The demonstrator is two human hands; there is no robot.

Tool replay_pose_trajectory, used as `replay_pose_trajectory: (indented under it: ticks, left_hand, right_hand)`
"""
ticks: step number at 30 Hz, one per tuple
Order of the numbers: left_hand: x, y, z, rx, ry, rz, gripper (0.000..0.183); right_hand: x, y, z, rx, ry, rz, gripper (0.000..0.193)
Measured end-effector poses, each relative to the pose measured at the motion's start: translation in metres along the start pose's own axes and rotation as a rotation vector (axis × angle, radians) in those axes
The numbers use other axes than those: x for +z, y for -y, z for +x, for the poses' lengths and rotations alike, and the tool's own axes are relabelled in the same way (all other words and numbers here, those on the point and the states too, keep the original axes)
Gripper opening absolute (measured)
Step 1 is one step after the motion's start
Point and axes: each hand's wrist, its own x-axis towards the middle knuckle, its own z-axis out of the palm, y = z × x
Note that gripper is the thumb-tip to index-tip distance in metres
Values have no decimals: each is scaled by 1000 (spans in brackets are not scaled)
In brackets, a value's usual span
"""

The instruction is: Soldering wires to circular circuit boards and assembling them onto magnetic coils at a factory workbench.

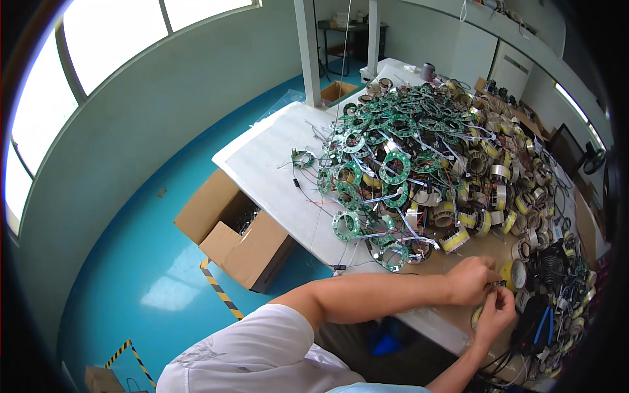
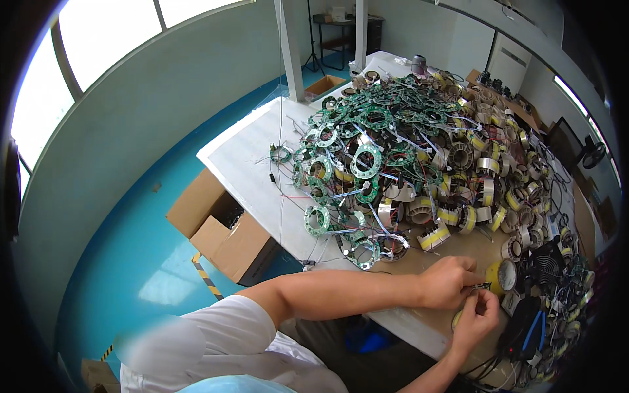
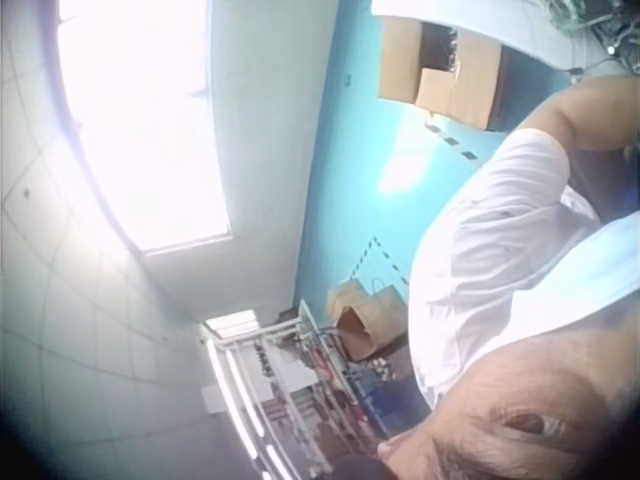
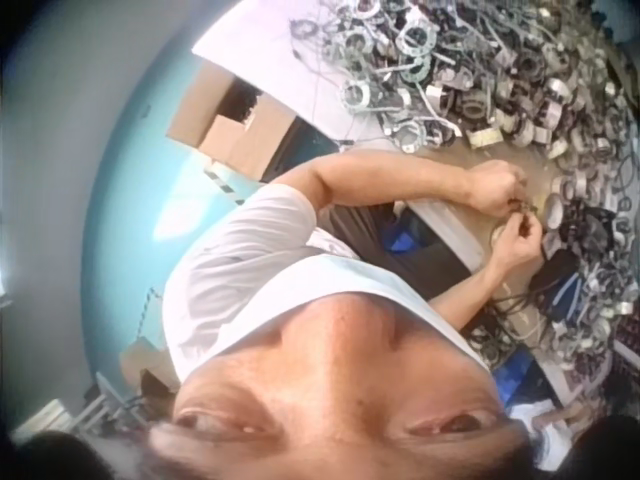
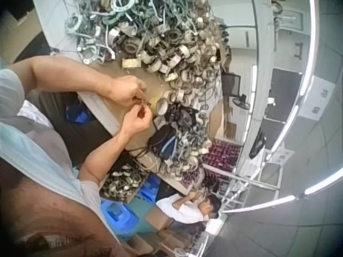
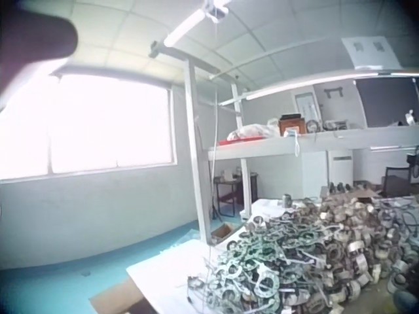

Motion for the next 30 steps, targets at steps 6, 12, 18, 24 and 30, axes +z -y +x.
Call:
replay_pose_trajectory:
  ticks: [6,12,18,24,30]
  left_hand:
    - [2,-1,-6,25,33,45,27]
    - [10,0,-2,90,-3,5,24]
    - [-11,9,2,79,-96,67,26]
    - [3,-9,8,50,17,36,26]
    - [-8,-3,4,91,49,97,31]
  right_hand:
    - [1,18,-9,22,1,-36,7]
    - [0,22,-10,19,-52,-9,5]
    - [25,42,1,61,-15,32,12]
    - [1,39,0,44,-49,22,13]
    - [13,38,-3,-52,-51,-74,18]
